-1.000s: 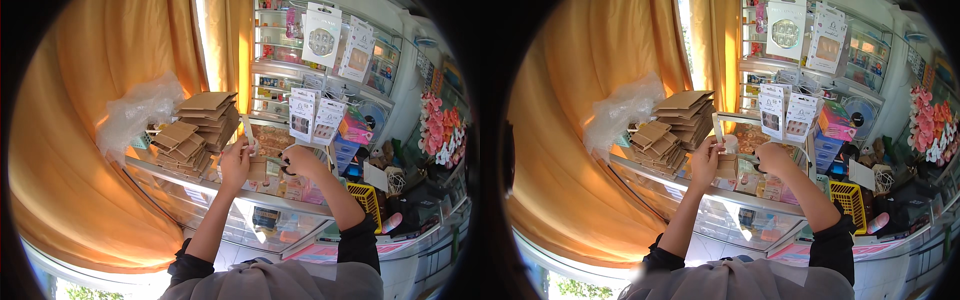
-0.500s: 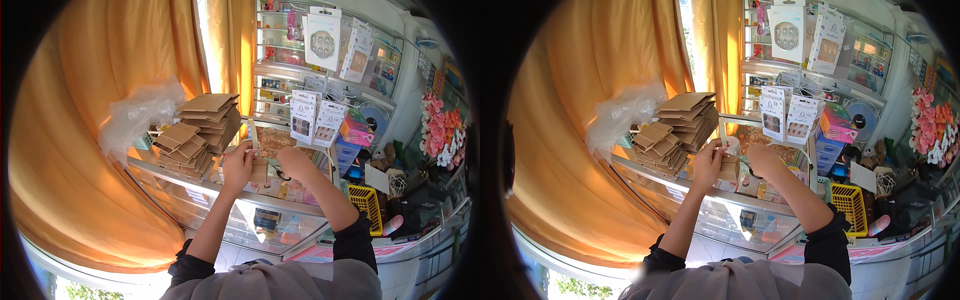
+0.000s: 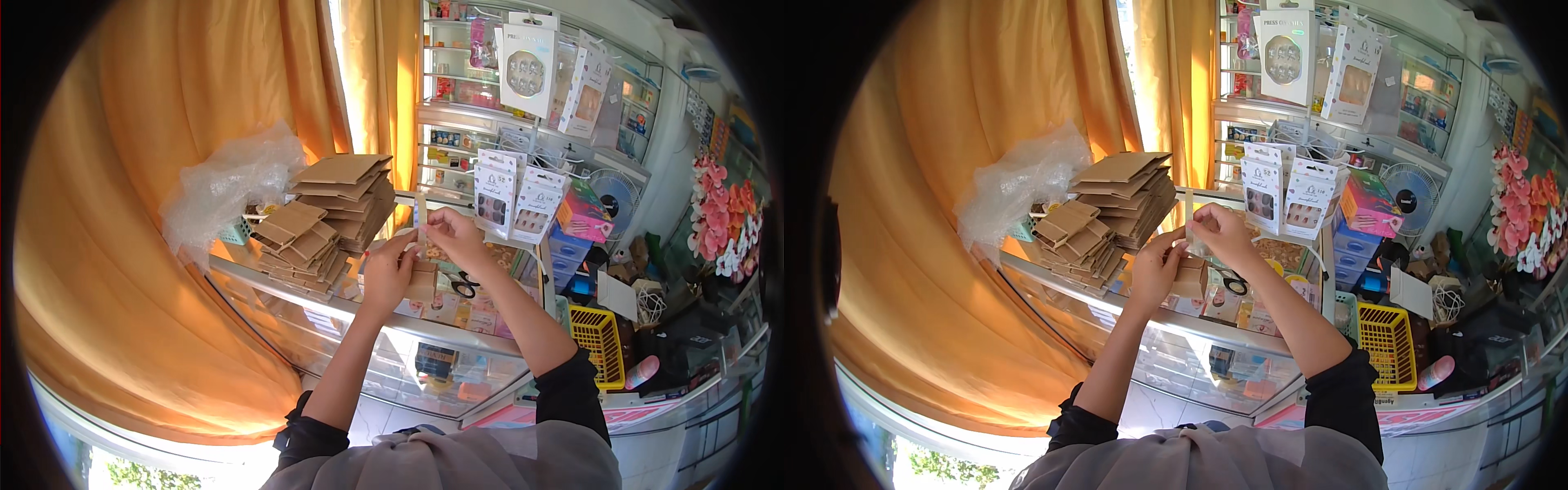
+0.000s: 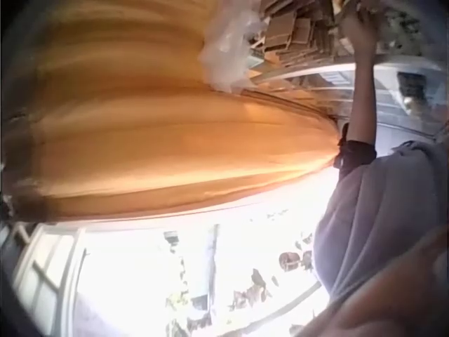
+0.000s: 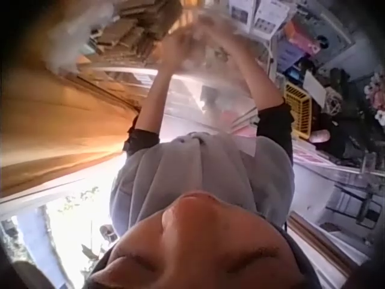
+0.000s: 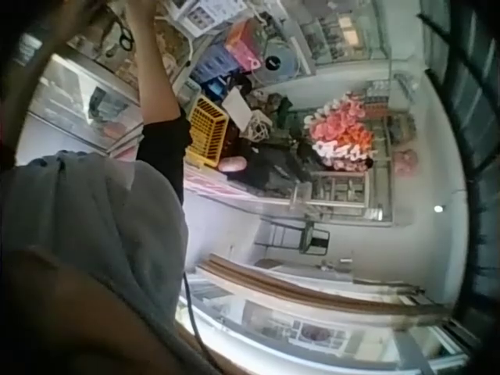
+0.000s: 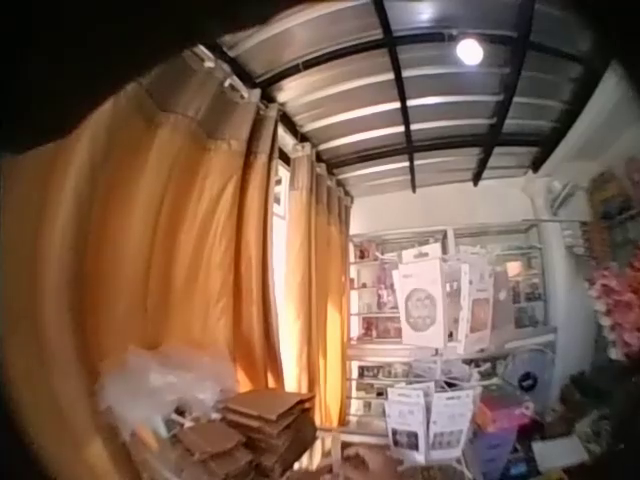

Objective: Assemble and tape small cardboard boxes for beauty product packaging.

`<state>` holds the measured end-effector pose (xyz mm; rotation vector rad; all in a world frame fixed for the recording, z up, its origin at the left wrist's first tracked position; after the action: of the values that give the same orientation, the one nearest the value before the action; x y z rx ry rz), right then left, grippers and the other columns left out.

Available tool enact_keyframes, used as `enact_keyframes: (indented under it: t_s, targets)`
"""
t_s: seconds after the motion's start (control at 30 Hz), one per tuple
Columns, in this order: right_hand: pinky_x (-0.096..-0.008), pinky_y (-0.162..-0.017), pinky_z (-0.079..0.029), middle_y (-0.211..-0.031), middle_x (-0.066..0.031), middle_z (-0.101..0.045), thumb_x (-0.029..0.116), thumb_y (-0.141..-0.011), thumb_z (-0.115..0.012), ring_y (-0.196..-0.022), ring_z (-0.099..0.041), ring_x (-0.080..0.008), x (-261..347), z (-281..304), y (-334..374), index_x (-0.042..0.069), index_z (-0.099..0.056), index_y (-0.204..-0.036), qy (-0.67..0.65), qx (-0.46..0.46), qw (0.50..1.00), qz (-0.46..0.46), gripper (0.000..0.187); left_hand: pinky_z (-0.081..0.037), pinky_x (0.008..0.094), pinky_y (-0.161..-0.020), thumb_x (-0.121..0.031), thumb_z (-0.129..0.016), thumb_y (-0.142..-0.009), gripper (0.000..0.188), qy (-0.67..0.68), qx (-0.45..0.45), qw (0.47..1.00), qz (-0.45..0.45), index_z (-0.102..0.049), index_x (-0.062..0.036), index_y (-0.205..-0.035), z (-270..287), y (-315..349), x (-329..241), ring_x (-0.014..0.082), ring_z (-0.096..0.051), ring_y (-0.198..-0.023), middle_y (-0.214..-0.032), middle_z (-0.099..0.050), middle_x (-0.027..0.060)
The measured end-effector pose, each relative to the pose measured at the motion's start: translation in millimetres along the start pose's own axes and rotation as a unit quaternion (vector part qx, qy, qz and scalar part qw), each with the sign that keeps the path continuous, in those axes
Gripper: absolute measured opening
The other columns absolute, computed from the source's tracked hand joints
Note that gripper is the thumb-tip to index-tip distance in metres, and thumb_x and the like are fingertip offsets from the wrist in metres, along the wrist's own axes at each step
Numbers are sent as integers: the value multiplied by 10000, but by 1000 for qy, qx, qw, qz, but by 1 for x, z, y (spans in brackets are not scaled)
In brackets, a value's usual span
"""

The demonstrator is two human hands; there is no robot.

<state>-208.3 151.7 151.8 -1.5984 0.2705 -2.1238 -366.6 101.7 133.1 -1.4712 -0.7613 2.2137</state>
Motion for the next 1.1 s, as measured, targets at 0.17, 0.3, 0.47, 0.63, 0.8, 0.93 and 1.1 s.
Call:
enact_keyframes:
  t_s: [0.17, 0.3, 0.47, 0.63, 0.8, 0.93, 1.1]
  targets:
    - [-295, -658, -498, -860, -83, -653, 162, -899, -689, -761, -654, -171, 10, -2, 10, 91, -648, -1069, 141, -80, 984, 76, 189, -521, 303, -732, -38, -558, -952, 255, 56, -11, 998, -24, -655, -33, -1188, 15, -5, 3, 221, -671, -862, -1086, -679, 145]
    - [-403, -739, -533, -939, -146, -668, 128, -847, -698, -884, -675, -311, 4, 4, 18, 125, -658, -1091, 394, -37, 915, 80, 247, -516, 280, -759, -35, -536, -968, 245, 34, 93, 995, 3, -656, -30, -1182, 24, -7, -10, 175, -647, -930, -1075, -671, 114]
    - [-453, -805, -536, -993, -149, -676, 117, -803, -707, -947, -659, -345, -17, 2, 18, 132, -687, -1059, 473, 60, 879, 20, 257, -498, 320, -890, -72, -629, -916, 266, 11, 140, 989, -38, -665, -53, -1178, 37, 2, -11, 207, -592, -1093, -1220, -599, 105]
    - [-441, -749, -527, -894, -160, -683, 110, -787, -704, -852, -665, -323, -15, 0, 17, 63, -711, -906, 371, 4, 923, 103, 128, -474, 344, -969, -192, -789, -797, 476, 9, 145, 987, -68, -637, -93, -1237, 39, 14, 15, 243, -540, -1186, -1323, -537, 108]
    - [-317, -738, -502, -982, -48, -686, 208, -868, -725, -861, -640, -165, -4, -8, 15, 75, -699, -1023, 54, 81, 995, 11, 206, -420, 336, -1034, -155, -829, -751, 635, 116, 180, 977, 9, -556, -59, -1315, 35, 19, 32, 209, -511, -1217, -1303, -530, 79]
    - [-276, -769, -478, -952, -25, -665, 240, -880, -729, -879, -591, -109, 0, -25, 26, 44, -707, -1002, 30, 147, 987, -58, 232, -419, 332, -1032, -154, -844, -728, 671, 164, 187, 968, 39, -550, -75, -1327, 35, 20, 34, 202, -517, -1204, -1298, -534, 67]
    - [-269, -798, -456, -937, -42, -658, 171, -855, -722, -873, -594, -128, -11, -24, 22, 25, -705, -992, -86, 154, 972, -157, 201, -406, 338, -1038, -147, -847, -724, 657, 112, 184, 976, -4, -565, -75, -1313, 34, 20, 32, 213, -512, -1210, -1274, -537, 70]
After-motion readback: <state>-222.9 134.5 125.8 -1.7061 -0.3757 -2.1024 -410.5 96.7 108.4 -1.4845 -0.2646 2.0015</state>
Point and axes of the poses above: each hand's wrist, its own y-axis away from the middle knuckle, its own z-axis out of the back of the hand, x = y × z, the point moved 3 cm from there along -y, towards the middle knuckle
